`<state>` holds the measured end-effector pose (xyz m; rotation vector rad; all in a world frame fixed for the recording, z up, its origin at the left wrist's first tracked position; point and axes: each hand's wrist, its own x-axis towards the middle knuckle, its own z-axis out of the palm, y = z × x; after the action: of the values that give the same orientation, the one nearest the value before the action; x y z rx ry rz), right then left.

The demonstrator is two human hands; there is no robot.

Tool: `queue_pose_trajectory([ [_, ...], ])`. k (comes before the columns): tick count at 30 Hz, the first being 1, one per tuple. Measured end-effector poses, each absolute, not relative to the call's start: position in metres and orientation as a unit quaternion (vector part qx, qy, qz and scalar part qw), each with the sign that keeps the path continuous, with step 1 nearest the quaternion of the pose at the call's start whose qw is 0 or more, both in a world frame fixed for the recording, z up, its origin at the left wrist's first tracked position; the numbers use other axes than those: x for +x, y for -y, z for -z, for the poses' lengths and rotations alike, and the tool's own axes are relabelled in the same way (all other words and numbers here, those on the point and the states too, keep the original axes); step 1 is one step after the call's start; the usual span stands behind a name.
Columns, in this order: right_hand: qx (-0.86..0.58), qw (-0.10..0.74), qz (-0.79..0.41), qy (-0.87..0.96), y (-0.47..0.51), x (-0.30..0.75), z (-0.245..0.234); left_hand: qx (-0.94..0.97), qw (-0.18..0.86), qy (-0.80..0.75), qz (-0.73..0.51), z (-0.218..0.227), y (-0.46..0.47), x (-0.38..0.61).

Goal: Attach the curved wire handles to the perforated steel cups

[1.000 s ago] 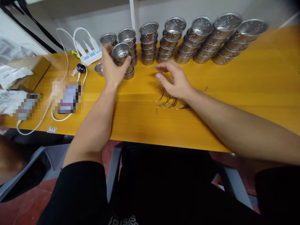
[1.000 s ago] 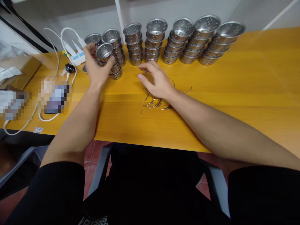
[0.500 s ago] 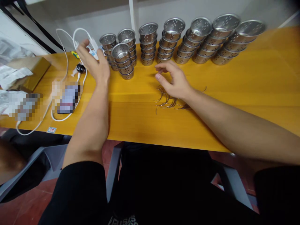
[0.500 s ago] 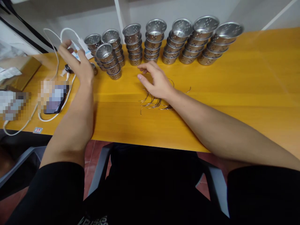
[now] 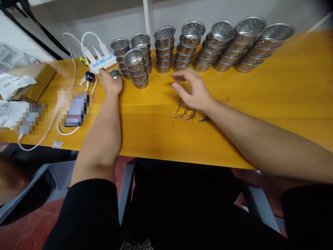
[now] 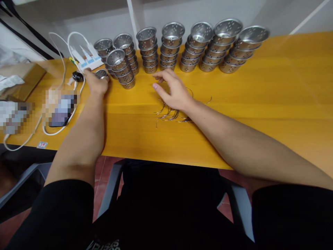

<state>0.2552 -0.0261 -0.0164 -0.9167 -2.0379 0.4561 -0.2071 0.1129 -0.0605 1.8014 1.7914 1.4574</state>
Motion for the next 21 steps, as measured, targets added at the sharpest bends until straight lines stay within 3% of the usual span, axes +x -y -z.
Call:
queue_pose_trajectory([
  [3, -0.4, 0.386, -0.179, 0.812, 0.032, 0.254, 0.009, 0.519, 0.015, -0.594, -0.614, 0.062, -0.13, -0.207],
  [8, -0.416, 0.365, -0.172, 0.815, 0.037, 0.253, 0.002, 0.489, -0.099, -0.504, -0.705, 0.033, -0.134, -0.184],
  [14, -0.408, 0.364, -0.173, 0.819, 0.034, 0.255, 0.004, 0.602, -0.233, -0.293, -0.705, -0.022, -0.111, -0.124],
  [16, -0.397, 0.373, -0.176, 0.82, 0.032, 0.255, 0.005, 0.608, -0.273, -0.159, -0.728, -0.026, -0.109, -0.096],
  [18, -0.388, 0.383, -0.176, 0.819, 0.032, 0.254, 0.007, 0.631, -0.219, -0.124, -0.734, -0.02, -0.099, -0.067],
  [21, -0.388, 0.389, -0.176, 0.817, 0.031, 0.254, 0.007, 0.755, -0.033, -0.239, -0.61, -0.001, -0.068, -0.031],
])
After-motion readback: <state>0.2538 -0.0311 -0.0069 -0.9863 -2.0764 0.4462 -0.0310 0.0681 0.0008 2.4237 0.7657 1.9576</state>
